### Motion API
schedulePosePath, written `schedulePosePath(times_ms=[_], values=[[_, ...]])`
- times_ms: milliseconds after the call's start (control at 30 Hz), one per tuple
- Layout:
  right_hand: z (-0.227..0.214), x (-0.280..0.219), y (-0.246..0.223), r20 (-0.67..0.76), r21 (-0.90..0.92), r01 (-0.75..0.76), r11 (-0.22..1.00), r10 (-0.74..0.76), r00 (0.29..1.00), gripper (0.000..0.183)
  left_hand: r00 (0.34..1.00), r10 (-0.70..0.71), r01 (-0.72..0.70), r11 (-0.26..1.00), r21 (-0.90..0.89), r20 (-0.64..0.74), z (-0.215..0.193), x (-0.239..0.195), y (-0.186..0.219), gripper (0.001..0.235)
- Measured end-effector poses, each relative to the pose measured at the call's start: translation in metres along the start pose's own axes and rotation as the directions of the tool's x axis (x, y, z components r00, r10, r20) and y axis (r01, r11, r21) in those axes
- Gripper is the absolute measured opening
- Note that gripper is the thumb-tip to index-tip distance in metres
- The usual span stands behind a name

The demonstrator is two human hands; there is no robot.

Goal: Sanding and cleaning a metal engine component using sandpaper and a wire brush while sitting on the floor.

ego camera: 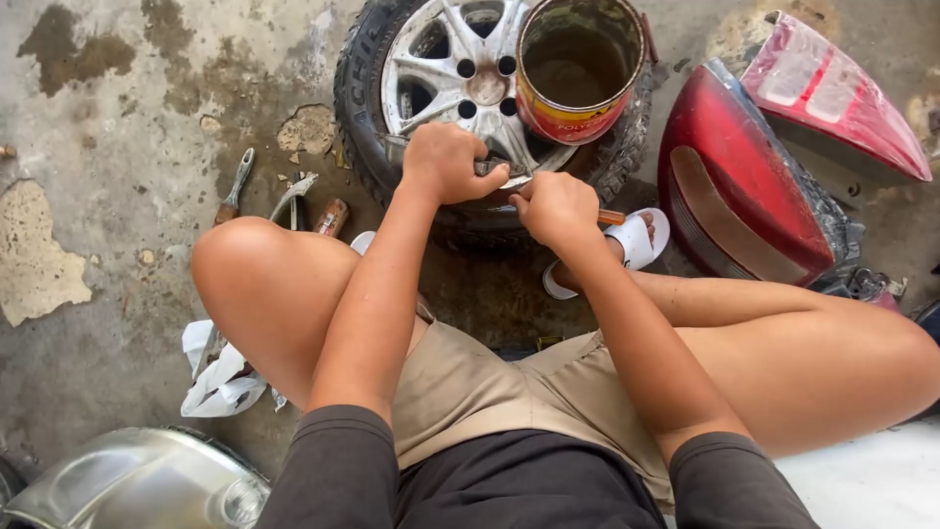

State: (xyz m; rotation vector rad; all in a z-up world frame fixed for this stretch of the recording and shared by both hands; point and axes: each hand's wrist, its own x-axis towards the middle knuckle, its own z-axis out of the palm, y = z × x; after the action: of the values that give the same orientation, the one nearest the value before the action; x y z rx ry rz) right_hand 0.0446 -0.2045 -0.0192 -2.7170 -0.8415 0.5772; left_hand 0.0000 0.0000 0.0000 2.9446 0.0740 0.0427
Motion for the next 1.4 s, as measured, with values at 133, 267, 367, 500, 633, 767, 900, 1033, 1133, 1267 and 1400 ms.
schedulePosePath(times_ms=[133,267,367,500,633,767,900,1033,1133,1267,1400], values=[[0.043,0.013,-0.004,-0.123,-0.176,0.059,0.983,-0.082,0.989,0.028,0.999,0.028,-0.029,0.999,0.029,0.026,0.002,0.001,0.004,0.057],[0.006,0.001,-0.002,-0.015,-0.038,0.114,0.993,-0.115,0.993,0.029,1.0,0.016,-0.016,1.0,0.005,0.025,-0.001,-0.002,-0.003,0.054],[0.017,0.016,-0.004,0.019,-0.114,0.081,0.99,-0.079,0.997,0.028,0.999,0.036,-0.036,0.999,0.035,0.001,0.005,0.001,-0.005,0.056],[0.03,0.016,-0.006,0.01,-0.013,0.129,0.992,-0.129,0.992,0.028,1.0,0.018,-0.018,1.0,0.008,-0.014,0.006,-0.005,-0.002,0.055],[-0.007,0.003,-0.008,0.09,-0.011,0.033,0.999,-0.032,0.995,0.025,1.0,0.023,-0.022,1.0,0.015,-0.017,0.002,-0.004,-0.004,0.055],[0.071,0.016,-0.011,-0.05,-0.142,0.007,0.99,-0.015,0.999,0.027,0.999,0.026,-0.028,0.996,0.083,0.022,0.01,-0.009,-0.001,0.058],[0.023,0.004,-0.007,0.023,-0.028,-0.019,0.999,0.019,1.0,0.032,0.998,-0.016,0.014,0.999,0.03,0.055,0.001,-0.008,-0.001,0.052],[0.029,0.01,-0.009,0.062,-0.054,-0.142,0.988,0.146,0.987,0.03,0.997,-0.021,0.017,0.999,0.045,0.081,0.001,-0.005,0.0,0.052],[0.026,0.014,-0.015,-0.121,-0.137,-0.028,0.99,0.012,0.993,0.025,0.999,0.053,-0.052,0.993,0.109,-0.002,-0.001,0.006,-0.001,0.06],[-0.003,0.001,-0.006,0.039,-0.002,-0.015,1.0,0.015,0.999,0.024,0.999,0.001,-0.004,0.996,0.089,0.032,0.002,-0.001,0.001,0.058],[0.043,0.034,-0.012,-0.047,-0.191,-0.004,0.982,-0.005,0.999,0.023,0.999,0.034,-0.036,0.993,0.112,0.017,0.006,0.004,-0.002,0.06]])
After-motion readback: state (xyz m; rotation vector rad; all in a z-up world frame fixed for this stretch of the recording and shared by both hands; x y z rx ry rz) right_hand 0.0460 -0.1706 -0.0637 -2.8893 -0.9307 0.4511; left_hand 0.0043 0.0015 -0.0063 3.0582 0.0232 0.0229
